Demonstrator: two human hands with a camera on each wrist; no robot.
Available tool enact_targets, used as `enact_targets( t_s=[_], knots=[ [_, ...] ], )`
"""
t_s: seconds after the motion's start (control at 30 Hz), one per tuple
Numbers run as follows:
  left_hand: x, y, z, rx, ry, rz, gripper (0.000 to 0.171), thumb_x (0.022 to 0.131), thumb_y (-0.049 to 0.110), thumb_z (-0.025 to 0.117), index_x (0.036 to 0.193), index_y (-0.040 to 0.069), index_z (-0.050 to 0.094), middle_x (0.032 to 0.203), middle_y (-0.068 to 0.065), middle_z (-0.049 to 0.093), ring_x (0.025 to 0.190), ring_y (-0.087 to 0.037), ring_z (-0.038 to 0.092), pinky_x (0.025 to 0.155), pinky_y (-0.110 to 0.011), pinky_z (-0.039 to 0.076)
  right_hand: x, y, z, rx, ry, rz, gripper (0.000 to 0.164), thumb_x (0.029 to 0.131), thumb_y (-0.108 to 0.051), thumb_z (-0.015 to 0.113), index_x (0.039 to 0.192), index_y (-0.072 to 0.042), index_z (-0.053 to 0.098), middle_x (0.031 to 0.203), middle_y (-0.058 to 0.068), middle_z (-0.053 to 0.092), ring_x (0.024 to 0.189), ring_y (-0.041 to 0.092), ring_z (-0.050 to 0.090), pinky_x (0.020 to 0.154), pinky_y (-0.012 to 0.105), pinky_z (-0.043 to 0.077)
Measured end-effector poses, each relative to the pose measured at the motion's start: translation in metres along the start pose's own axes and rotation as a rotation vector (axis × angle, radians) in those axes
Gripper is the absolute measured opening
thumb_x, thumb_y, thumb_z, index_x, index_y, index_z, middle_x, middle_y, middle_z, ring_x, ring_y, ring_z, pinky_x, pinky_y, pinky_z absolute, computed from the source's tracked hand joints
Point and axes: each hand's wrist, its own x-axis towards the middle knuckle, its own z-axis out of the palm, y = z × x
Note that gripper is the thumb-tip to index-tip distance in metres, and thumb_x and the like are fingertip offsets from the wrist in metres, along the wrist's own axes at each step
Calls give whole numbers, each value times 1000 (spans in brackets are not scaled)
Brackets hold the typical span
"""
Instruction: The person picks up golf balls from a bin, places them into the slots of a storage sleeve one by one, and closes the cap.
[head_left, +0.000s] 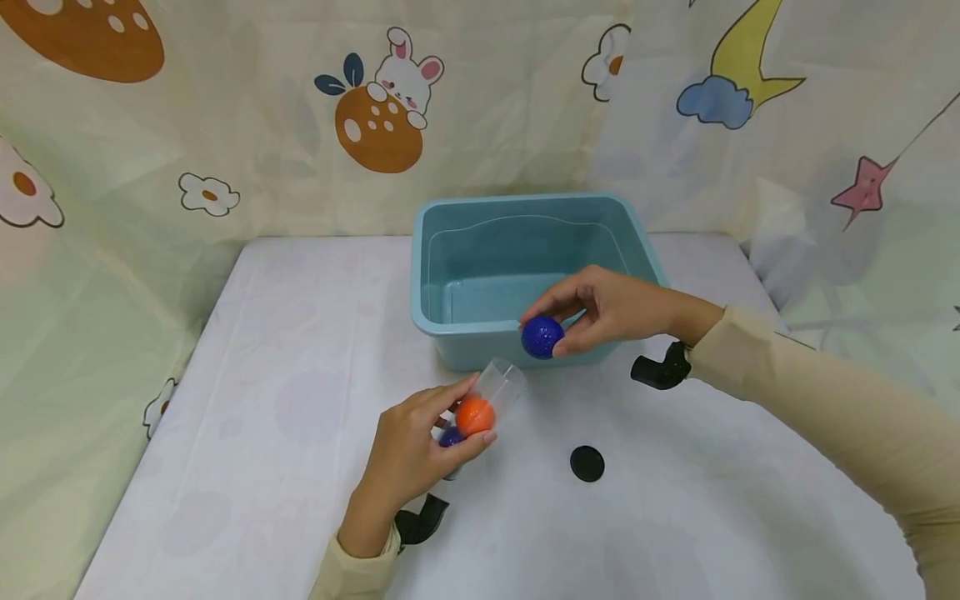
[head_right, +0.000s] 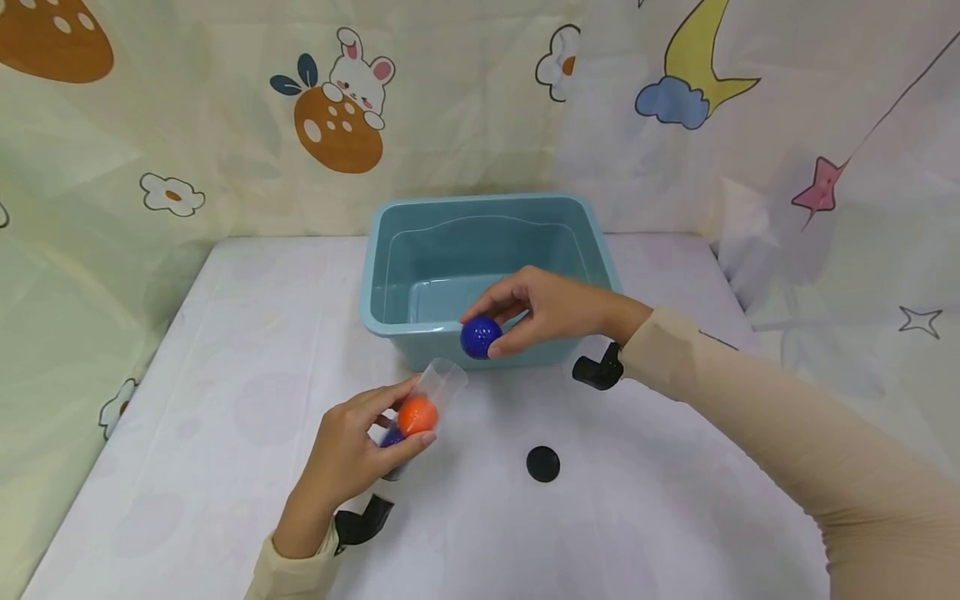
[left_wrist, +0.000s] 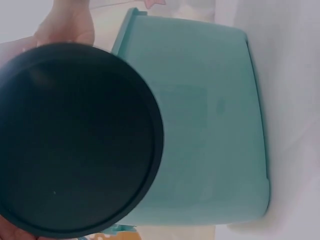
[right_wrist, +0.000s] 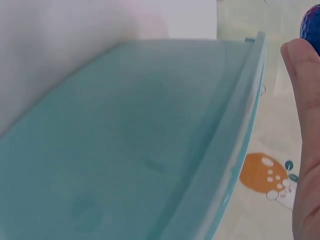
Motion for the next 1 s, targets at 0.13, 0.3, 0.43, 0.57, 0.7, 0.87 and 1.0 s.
enact_targets(
  t_s=[0.13,0.3,0.43,0.57,0.7,0.87,1.0],
  knots=[
    [0,1,0,-7,1,17,65,82,27,96,140,7,73,118,-9,80,84,-17,76,71,-24,64,3,1,8,34,-18,-9,44,96,-1,80,137,10,67,133,22,71,117,27,72,95,37,64],
    [1,2,1,-10,5,40,66,81,27,97,140,8,73,118,-9,80,84,-17,75,70,-24,64,6,4,16,54,-30,0,46,94,1,81,137,9,68,133,19,71,118,27,71,95,39,64],
    [1,3,1,-7,12,55,67,80,27,98,139,7,74,117,-8,81,84,-16,75,70,-24,64,8,6,22,71,-49,-5,47,93,0,81,138,8,68,134,19,71,119,29,71,95,41,64],
    [0,4,1,-6,12,65,66,80,27,97,139,7,74,116,-8,81,83,-16,75,70,-24,63,8,7,24,77,-53,-17,47,93,0,82,138,7,68,135,18,71,120,28,72,96,41,64],
    [0,4,2,-15,8,61,65,80,26,97,138,7,74,116,-8,81,83,-16,75,71,-24,64,7,7,25,63,-52,-25,47,94,-2,83,138,6,69,135,17,71,120,27,71,96,41,64],
    [0,5,3,-18,7,61,65,80,26,97,138,7,74,115,-8,81,82,-16,75,70,-24,63,7,7,27,54,-54,-30,48,94,-3,84,138,6,68,136,17,71,121,29,70,97,41,63],
    [1,5,3,-18,9,68,65,81,27,97,138,6,74,115,-9,81,83,-16,75,70,-23,63,7,7,27,68,-56,-26,50,94,-2,83,139,8,67,138,19,70,123,29,70,99,41,62]
  ],
)
